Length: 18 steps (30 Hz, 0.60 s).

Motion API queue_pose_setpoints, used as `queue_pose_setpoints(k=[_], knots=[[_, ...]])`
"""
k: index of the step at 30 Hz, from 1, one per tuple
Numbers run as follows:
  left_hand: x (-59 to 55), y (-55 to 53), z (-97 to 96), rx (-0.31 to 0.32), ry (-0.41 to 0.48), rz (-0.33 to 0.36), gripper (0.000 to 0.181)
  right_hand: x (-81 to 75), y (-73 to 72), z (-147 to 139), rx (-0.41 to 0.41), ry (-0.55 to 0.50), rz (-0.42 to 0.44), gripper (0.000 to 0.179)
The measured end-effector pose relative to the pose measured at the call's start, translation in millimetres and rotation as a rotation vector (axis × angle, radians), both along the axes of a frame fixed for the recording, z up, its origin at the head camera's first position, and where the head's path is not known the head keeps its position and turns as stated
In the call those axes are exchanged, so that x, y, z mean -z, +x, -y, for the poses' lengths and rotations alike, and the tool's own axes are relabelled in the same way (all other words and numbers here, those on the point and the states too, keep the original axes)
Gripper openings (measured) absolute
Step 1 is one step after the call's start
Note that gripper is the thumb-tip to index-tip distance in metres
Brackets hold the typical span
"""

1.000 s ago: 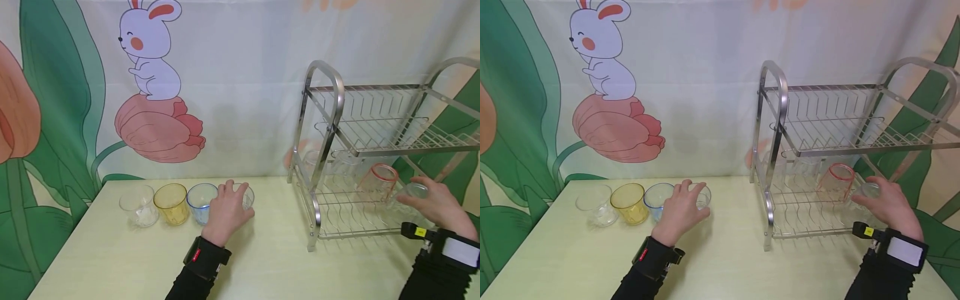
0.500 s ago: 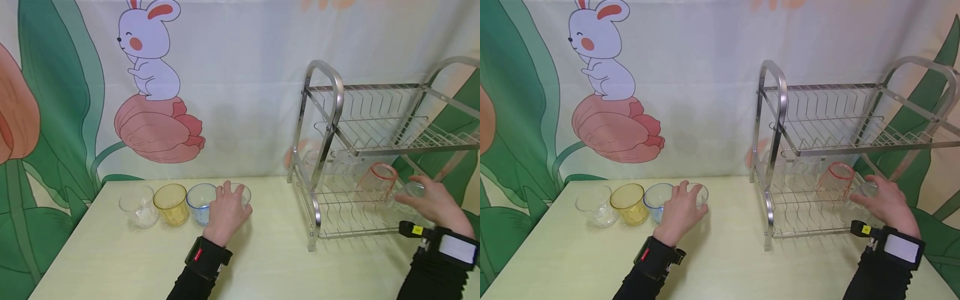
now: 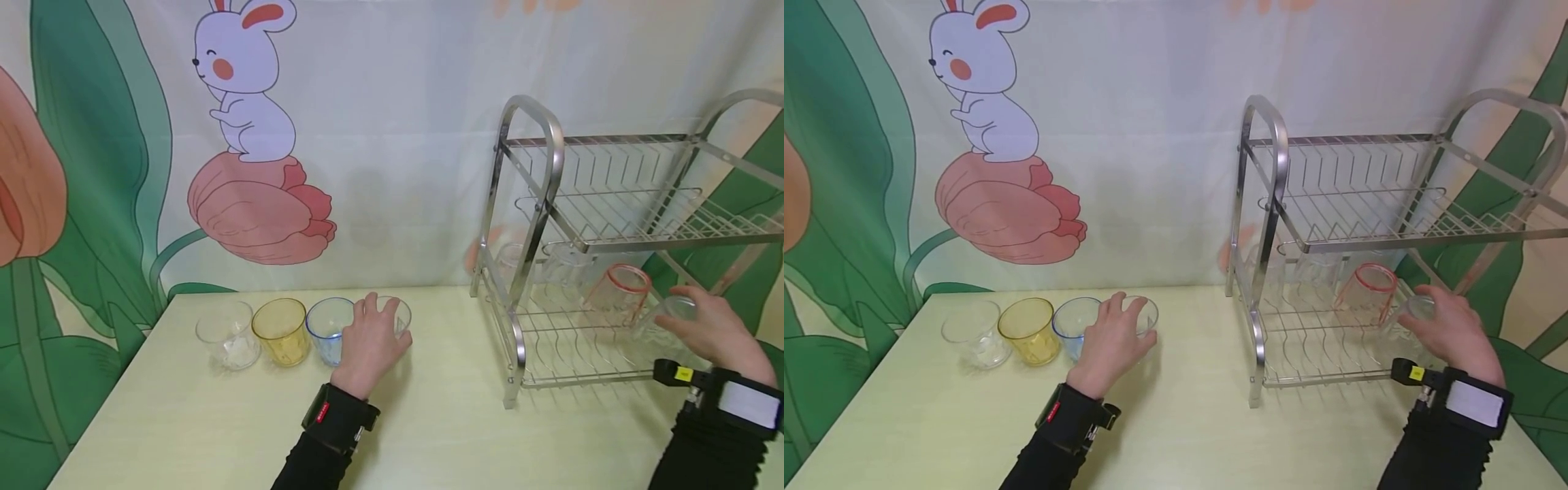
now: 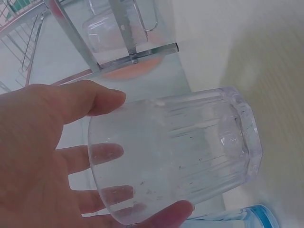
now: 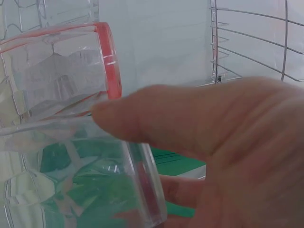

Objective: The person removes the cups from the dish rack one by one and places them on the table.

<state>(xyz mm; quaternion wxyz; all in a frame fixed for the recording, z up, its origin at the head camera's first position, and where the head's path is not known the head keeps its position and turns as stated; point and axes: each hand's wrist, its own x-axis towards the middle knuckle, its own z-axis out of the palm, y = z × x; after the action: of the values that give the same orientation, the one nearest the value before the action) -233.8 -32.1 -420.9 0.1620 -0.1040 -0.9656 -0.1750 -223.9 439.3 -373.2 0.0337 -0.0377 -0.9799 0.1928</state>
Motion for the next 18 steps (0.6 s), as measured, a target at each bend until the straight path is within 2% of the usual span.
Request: queue_pose_setpoints(k=[8, 13, 18], knots=[[-0.6, -0.2, 1.2, 0.006, 0.01, 0.025, 0.049, -2.0, 1.4, 2, 0.03, 0.007, -0.018, 0.064], [-7.3, 2.5, 1.1, 0.01, 0.029, 0.094, 0.06, -6.5, 5.0, 2, 0.066, 0.031, -0.013, 0.065], [-18.5, 8.6, 1.3, 0.017, 0.053, 0.166, 0.067, -18.1, 15.4, 7, 0.08, 0.019, -0.057, 0.066]])
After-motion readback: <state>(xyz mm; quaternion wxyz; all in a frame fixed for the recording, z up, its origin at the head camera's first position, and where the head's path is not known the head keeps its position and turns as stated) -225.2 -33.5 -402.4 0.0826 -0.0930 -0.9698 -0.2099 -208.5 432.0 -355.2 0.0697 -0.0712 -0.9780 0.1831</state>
